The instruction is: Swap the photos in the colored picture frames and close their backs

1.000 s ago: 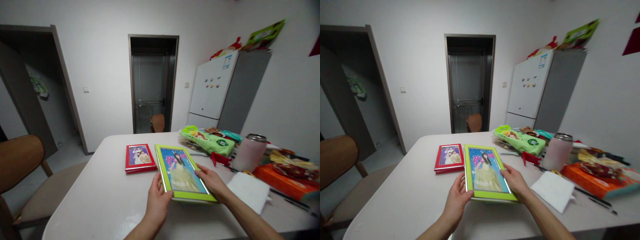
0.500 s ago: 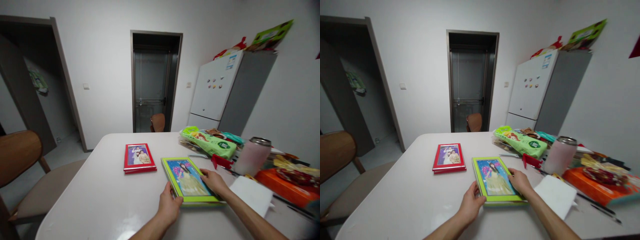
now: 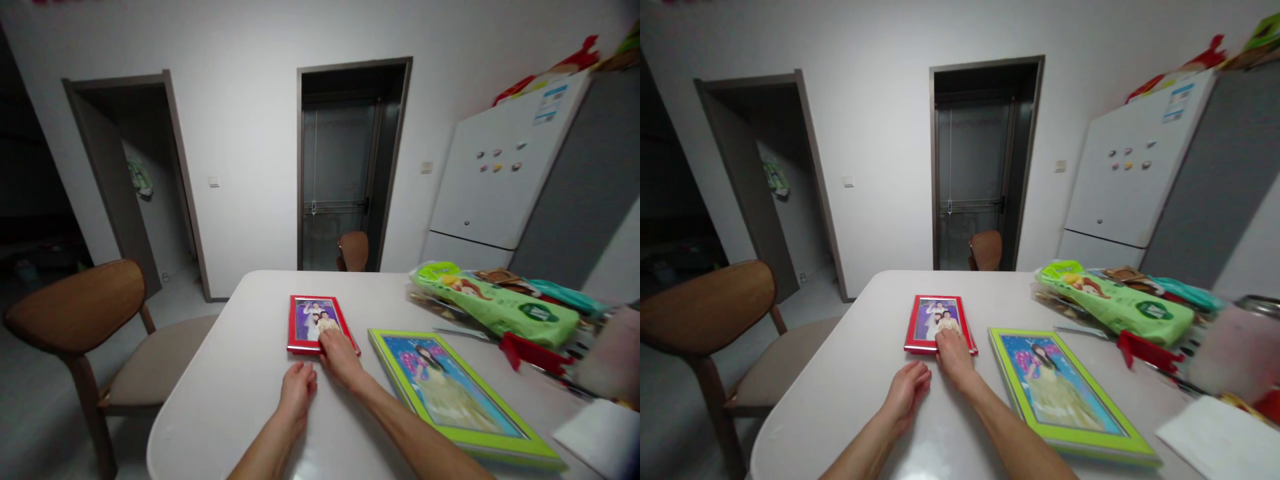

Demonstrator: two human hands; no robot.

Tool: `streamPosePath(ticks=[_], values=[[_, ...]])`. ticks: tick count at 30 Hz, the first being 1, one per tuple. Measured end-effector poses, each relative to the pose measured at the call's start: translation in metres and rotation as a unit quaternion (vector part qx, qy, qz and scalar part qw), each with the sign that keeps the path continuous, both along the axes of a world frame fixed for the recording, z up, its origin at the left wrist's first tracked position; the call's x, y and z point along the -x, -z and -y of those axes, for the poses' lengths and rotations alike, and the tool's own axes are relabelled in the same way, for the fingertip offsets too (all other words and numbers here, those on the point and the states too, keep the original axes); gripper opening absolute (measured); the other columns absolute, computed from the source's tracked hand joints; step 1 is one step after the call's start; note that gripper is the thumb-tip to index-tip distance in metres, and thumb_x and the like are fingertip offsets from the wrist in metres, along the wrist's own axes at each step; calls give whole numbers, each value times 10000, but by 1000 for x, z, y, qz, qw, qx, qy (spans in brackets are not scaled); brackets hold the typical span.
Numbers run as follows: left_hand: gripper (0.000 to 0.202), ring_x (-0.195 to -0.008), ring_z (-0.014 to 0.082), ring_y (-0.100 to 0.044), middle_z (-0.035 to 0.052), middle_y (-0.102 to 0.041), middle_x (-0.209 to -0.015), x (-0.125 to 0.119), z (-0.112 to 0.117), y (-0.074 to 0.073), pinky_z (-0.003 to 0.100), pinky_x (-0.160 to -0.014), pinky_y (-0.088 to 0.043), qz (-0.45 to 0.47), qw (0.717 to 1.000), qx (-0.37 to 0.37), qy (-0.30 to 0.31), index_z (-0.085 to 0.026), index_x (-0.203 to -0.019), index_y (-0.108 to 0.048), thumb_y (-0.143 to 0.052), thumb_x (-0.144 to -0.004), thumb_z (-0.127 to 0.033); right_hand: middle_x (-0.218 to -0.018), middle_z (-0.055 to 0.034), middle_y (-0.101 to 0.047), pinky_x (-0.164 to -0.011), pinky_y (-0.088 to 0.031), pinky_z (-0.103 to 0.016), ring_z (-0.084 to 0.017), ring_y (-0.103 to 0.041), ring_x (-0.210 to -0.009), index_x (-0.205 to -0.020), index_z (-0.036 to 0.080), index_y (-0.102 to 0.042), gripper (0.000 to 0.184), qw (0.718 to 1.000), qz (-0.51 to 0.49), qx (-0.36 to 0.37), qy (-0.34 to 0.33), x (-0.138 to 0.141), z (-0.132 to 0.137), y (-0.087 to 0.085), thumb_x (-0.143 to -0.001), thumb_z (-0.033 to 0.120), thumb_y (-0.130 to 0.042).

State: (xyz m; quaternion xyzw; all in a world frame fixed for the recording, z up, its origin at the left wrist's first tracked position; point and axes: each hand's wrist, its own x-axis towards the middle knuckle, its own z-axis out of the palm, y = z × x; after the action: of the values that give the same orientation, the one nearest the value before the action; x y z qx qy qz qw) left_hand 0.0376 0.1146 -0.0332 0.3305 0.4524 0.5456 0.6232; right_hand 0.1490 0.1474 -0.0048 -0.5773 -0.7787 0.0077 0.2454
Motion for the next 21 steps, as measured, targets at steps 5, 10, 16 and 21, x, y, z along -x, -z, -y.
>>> streamPosePath(ticks=[5, 10, 16, 21], values=[[328, -801, 178, -596, 64, -635, -842, 8, 20, -13, 278, -722, -445, 49, 995, -79, -36, -143, -834, -563, -580, -657, -418, -1119, -121, -493, -906, -309, -376, -218, -417, -1063, -871, 148, -524, 204, 999, -11, 0, -49, 14, 49, 0, -672, 143, -478], [324, -877, 241, -575, 83, -649, -883, 17, 63, -35, 318, -803, -420, -7, 989, -128, -78, -110, -915, -576, -596, -661, -311, -1243, -105, -412, -937, -300, -375, -215, -375, -1136, -994, 180, -492, 341, 937, -316, 102, -105, 20, 93, -21, -657, 230, -507], [512, -1126, 217, -403, 93, -443, -1233, 32, 109, -42, 339, -932, -349, -357, 840, -407, 39, -153, -1227, -348, -430, -723, -118, -1203, -40, -479, -792, -429, -364, -193, -477, -1051, -1229, 311, -269, 495, 683, -702, 186, -81, 13, 124, -55, -765, 439, -382], [524, -1099, 279, -423, 159, -470, -1196, 35, 124, -13, 351, -809, -472, -579, 591, -557, 65, -100, -1186, -397, -443, -664, -120, -1035, -58, -606, -758, -448, -354, -208, -583, -883, -1179, 239, -384, 497, 654, -710, 257, -49, -4, 143, -42, -704, 303, -515]])
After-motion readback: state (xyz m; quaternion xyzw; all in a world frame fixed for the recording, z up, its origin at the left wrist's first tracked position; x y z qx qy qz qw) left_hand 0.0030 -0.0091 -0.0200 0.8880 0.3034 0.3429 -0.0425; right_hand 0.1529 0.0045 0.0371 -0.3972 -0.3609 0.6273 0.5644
